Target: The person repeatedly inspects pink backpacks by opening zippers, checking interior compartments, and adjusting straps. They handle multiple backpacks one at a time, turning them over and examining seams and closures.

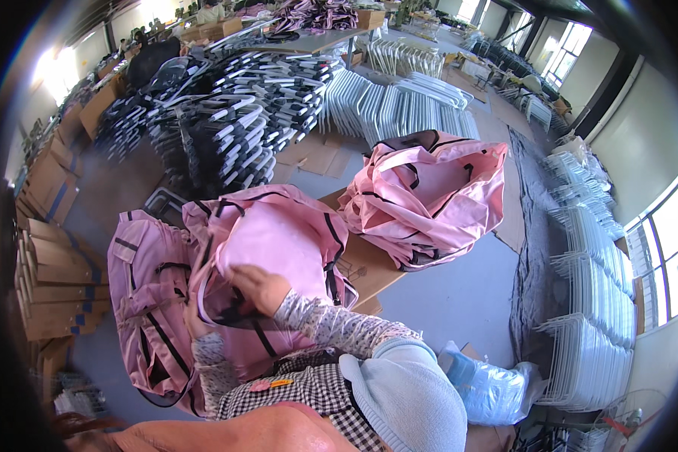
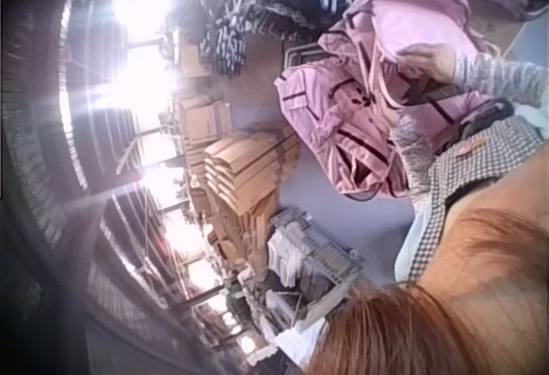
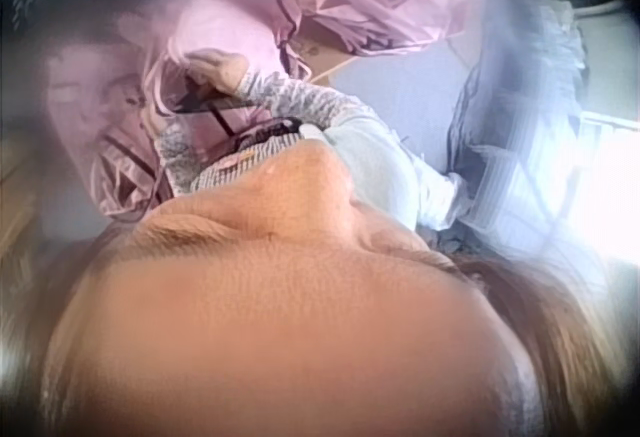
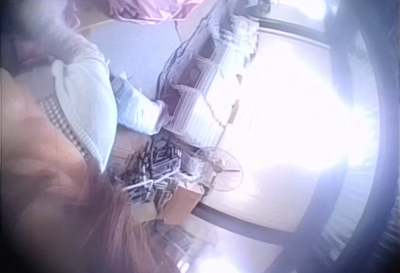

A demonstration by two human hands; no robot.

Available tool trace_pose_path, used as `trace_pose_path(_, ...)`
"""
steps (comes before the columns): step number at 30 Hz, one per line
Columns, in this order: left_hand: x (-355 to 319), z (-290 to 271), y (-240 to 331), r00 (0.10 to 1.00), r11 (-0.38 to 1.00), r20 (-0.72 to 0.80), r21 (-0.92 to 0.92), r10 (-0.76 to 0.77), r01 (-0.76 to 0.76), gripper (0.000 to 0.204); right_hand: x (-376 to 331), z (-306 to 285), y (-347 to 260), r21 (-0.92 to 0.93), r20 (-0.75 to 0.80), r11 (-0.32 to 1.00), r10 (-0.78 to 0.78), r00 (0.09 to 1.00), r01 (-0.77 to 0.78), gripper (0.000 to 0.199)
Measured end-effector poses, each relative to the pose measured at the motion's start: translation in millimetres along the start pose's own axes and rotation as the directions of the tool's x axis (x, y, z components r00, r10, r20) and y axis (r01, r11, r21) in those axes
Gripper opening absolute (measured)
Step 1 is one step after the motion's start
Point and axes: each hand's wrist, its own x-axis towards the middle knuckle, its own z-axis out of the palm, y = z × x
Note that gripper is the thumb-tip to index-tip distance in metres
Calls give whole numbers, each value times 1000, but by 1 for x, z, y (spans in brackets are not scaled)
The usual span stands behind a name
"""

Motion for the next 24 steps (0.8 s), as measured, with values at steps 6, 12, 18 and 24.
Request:
trace_pose_path(6, -37, 68, 28, 609, -223, 701, 704, 372, -674, 15, -24, 53, -21, 65, 237, 991, -131, 963, 119, 36)
trace_pose_path(12, -84, 87, 8, 642, -194, 765, 638, 47, -745, 23, -87, 152, 42, 653, 414, 666, 84, 907, -360, 28)
trace_pose_path(18, -60, 76, 40, 943, 848, 53, 423, 330, -320, 21, -27, 35, -36, 411, -55, 906, -81, 995, 97, 28)
trace_pose_path(24, -24, -23, -21, 919, 930, 360, 367, -160, 18, 28, -39, 26, -26, 313, 77, 930, -225, 971, 191, 29)
